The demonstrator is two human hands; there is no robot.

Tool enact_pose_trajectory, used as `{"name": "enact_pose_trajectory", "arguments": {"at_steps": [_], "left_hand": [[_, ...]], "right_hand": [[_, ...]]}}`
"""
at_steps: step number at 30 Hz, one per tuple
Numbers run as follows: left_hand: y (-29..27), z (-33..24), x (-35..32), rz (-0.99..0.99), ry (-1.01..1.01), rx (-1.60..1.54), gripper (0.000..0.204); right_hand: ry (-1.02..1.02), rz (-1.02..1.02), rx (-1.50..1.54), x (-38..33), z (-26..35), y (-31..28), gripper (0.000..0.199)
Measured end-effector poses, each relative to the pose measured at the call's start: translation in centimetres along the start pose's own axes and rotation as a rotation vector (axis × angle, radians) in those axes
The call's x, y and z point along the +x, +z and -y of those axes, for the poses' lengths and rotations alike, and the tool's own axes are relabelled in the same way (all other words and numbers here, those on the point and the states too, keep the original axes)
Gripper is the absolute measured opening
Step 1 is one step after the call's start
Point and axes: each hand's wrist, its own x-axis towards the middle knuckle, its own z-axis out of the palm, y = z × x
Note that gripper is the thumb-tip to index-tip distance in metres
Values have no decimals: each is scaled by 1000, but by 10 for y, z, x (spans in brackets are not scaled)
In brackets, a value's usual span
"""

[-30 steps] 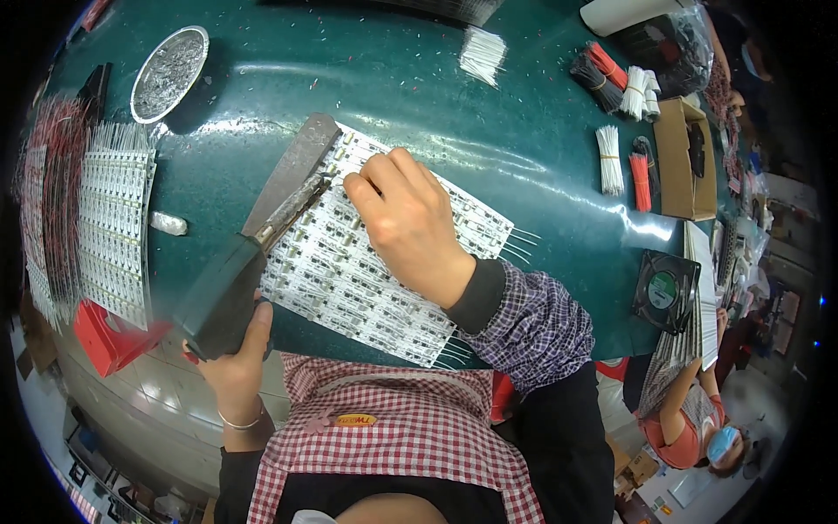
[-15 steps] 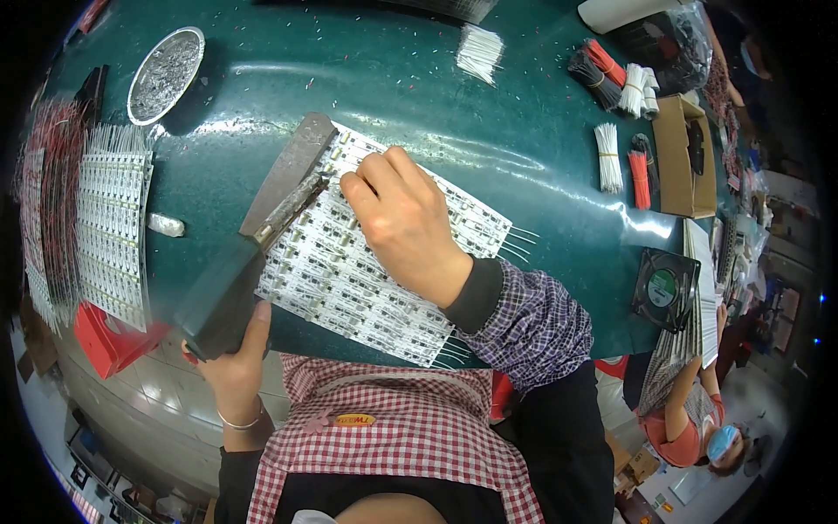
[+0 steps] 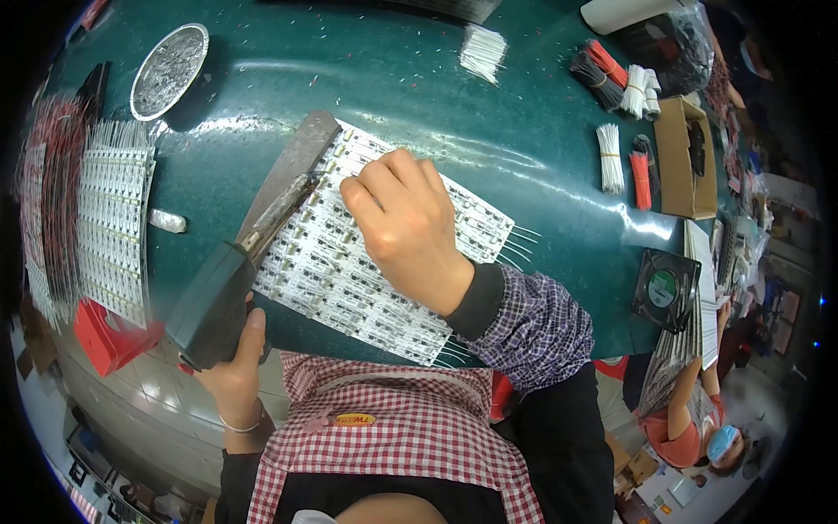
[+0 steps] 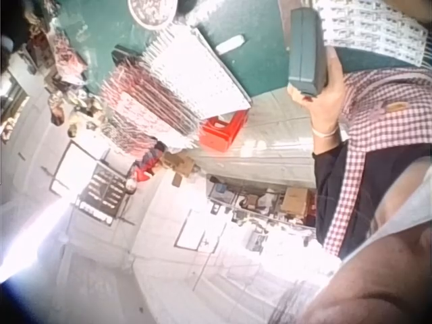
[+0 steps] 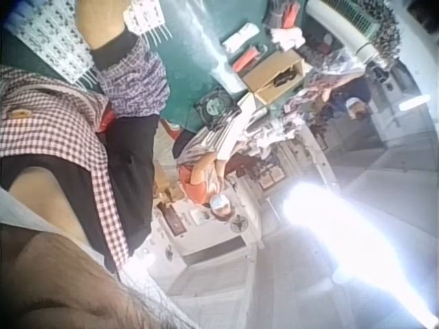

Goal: The person inserts small wires into the edges of circuit boards and solders them using a handheld soldering gun, picking up additional wires and new boards from stacks on the workbench.

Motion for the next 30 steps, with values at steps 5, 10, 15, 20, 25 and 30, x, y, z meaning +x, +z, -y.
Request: {"name": "enact_pose_trajectory", "arguments": {"at_steps": [5, 10, 15, 20, 25, 30], "left_hand": [[2, -8, 2, -70, -125, 3, 20], [3, -7, 4, -51, -29, 38, 18], [2, -5, 4, -20, 65, 127, 17], [3, -4, 6, 17, 55, 89, 16], [0, -7, 9, 41, 74, 119, 16], [0, -10, 9, 36, 106, 159, 15]], "right_hand": [[29, 31, 40, -1, 2, 2, 24], [44, 57, 49, -3, 2, 3, 22], [51, 63, 56, -3, 2, 4, 20], [56, 60, 49, -3, 2, 5, 20], [52, 64, 46, -3, 2, 5, 21], [48, 54, 41, -3, 2, 6, 22]]}}
